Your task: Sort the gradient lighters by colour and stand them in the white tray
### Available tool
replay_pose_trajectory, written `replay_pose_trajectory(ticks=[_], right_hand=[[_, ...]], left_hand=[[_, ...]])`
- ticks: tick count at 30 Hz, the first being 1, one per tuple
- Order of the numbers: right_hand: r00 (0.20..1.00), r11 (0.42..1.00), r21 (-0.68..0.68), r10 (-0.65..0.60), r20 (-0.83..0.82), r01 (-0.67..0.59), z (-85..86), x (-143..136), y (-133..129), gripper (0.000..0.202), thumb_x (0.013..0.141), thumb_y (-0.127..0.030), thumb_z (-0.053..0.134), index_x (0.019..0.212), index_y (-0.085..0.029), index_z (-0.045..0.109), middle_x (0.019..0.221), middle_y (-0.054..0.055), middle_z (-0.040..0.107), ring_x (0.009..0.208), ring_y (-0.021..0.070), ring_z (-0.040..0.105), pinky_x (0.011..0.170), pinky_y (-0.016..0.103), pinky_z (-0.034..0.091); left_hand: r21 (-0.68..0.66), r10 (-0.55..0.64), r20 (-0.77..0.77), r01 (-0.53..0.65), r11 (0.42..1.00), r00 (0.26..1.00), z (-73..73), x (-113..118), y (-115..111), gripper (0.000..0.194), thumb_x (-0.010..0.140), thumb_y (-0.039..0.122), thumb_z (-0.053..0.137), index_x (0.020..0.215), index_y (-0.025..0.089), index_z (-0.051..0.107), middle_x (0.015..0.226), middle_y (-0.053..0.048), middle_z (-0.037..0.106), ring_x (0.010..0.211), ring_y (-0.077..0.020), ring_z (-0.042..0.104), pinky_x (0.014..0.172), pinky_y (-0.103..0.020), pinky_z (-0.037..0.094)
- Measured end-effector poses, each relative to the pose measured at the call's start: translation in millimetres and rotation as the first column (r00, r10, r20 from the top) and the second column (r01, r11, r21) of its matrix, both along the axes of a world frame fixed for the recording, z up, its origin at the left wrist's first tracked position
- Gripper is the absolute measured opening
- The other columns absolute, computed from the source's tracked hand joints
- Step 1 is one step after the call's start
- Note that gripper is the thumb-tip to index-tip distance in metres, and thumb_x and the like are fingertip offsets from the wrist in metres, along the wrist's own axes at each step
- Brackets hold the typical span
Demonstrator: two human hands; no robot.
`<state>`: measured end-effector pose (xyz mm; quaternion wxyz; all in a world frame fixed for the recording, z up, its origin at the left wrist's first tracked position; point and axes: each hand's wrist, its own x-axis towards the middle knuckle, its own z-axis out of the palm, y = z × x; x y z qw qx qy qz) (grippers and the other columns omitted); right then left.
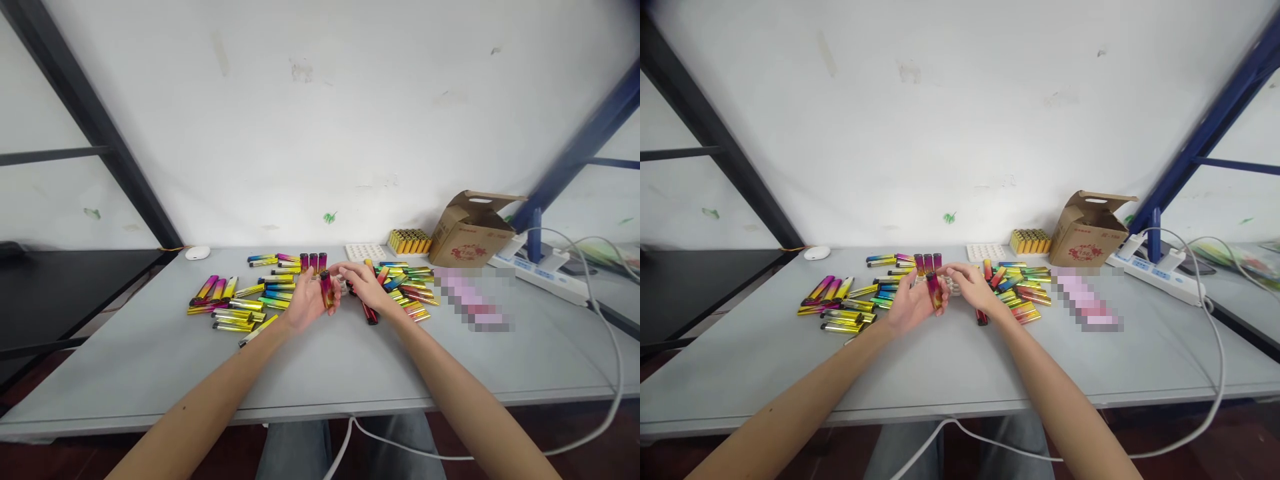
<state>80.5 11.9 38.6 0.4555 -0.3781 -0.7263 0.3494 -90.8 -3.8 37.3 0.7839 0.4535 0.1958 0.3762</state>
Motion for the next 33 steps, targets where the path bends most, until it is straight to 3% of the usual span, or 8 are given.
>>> replay_pose_trajectory(ticks=[5, 10, 16, 19, 22, 24, 26, 33], right_hand=[[0.948, 0.928, -0.232, 0.247, -0.2, -0.291, 5.5, -5.6, -9.5, 0.026, 0.085, -0.038, 0.061, 0.103, -0.019, 0.066, 0.063, -0.002, 0.061, 0.057, 0.0156, 0.062, 0.063, 0.032, 0.05], [0.918, 0.897, -0.268, 0.273, -0.289, -0.351, 2.1, -9.5, -7.6, 0.032, 0.079, -0.039, 0.069, 0.104, -0.019, 0.065, 0.067, -0.001, 0.064, 0.053, 0.0137, 0.059, 0.057, 0.03, 0.049], [0.865, 0.978, -0.164, -0.189, -0.466, 0.125, -4.6, -3.4, 13.8, 0.034, 0.077, -0.044, 0.068, 0.1, -0.019, 0.065, 0.092, 0.004, 0.069, 0.08, 0.0144, 0.062, 0.065, 0.025, 0.048], [0.82, 0.948, -0.166, -0.319, -0.476, 0.273, -12.8, 2.8, 28.6, 0.035, 0.076, -0.046, 0.066, 0.097, -0.019, 0.062, 0.087, 0.004, 0.069, 0.08, 0.0164, 0.063, 0.063, 0.026, 0.049], [0.866, 0.942, -0.118, -0.335, -0.371, 0.314, -23.8, 3.5, 40.1, 0.03, 0.077, -0.043, 0.064, 0.094, -0.019, 0.059, 0.086, 0.005, 0.07, 0.081, 0.0189, 0.066, 0.069, 0.031, 0.052], [0.916, 0.948, -0.052, -0.317, -0.245, 0.314, -30.2, 0.3, 43.9, 0.026, 0.08, -0.038, 0.06, 0.097, -0.019, 0.058, 0.087, 0.006, 0.071, 0.083, 0.0202, 0.067, 0.075, 0.036, 0.053], [0.938, 0.941, 0.043, -0.329, -0.106, 0.335, -34.0, -3.7, 44.6, 0.022, 0.082, -0.033, 0.058, 0.099, -0.018, 0.058, 0.088, 0.007, 0.072, 0.084, 0.021, 0.068, 0.079, 0.038, 0.053], [0.896, 0.892, 0.278, -0.411, 0.169, 0.357, -32.8, -5.3, 40.4, 0.024, 0.086, -0.025, 0.053, 0.108, -0.019, 0.061, 0.102, 0.009, 0.071, 0.1, 0.025, 0.065, 0.09, 0.042, 0.048]], left_hand=[[0.007, 0.004, 0.013, -0.004, 1.0, 1.0, -4.1, 0.5, 3.9, 0.067, 0.086, 0.073, 0.025, 0.084, 0.015, 0.06, 0.075, -0.007, 0.054, 0.066, -0.0179, 0.052, 0.054, -0.028, 0.038], [-0.022, -0.008, 0.017, 0.008, 1.0, 1.0, -3.3, 0.2, 6.3, 0.071, 0.085, 0.076, 0.025, 0.088, 0.015, 0.063, 0.078, -0.009, 0.058, 0.067, -0.0187, 0.055, 0.055, -0.028, 0.039], [0.066, 0.156, -0.235, -0.144, 0.987, 0.96, 9.3, -8.1, 6.7, 0.079, 0.081, 0.08, 0.025, 0.098, 0.013, 0.063, 0.092, -0.014, 0.066, 0.079, -0.0234, 0.064, 0.065, -0.031, 0.044], [0.354, 0.432, -0.415, -0.295, 0.888, 0.801, 17.9, -24.2, 11.8, 0.062, 0.085, 0.068, 0.038, 0.107, 0.014, 0.061, 0.094, -0.01, 0.067, 0.074, -0.0202, 0.064, 0.067, -0.031, 0.045], [0.701, 0.763, -0.385, -0.373, 0.608, 0.52, 23.6, -46.0, 22.9, 0.042, 0.087, 0.052, 0.047, 0.104, 0.017, 0.063, 0.091, -0.006, 0.068, 0.08, -0.0192, 0.063, 0.076, -0.031, 0.046], [0.76, 0.842, -0.353, -0.401, 0.512, 0.407, 23.9, -58.7, 34.3, 0.036, 0.09, 0.043, 0.042, 0.099, 0.017, 0.065, 0.089, -0.006, 0.069, 0.085, -0.02, 0.064, 0.08, -0.031, 0.046], [0.804, 0.868, -0.382, -0.35, 0.482, 0.317, 21.3, -67.5, 48.9, 0.033, 0.09, 0.039, 0.042, 0.099, 0.018, 0.065, 0.09, -0.006, 0.07, 0.09, -0.0213, 0.064, 0.084, -0.032, 0.047], [0.909, 0.911, -0.406, 0.135, 0.395, 0.074, 6.5, -81.6, 111.4, 0.033, 0.087, 0.02, 0.041, 0.112, 0.017, 0.061, 0.121, -0.012, 0.059, 0.114, -0.0258, 0.055, 0.101, -0.041, 0.04]])
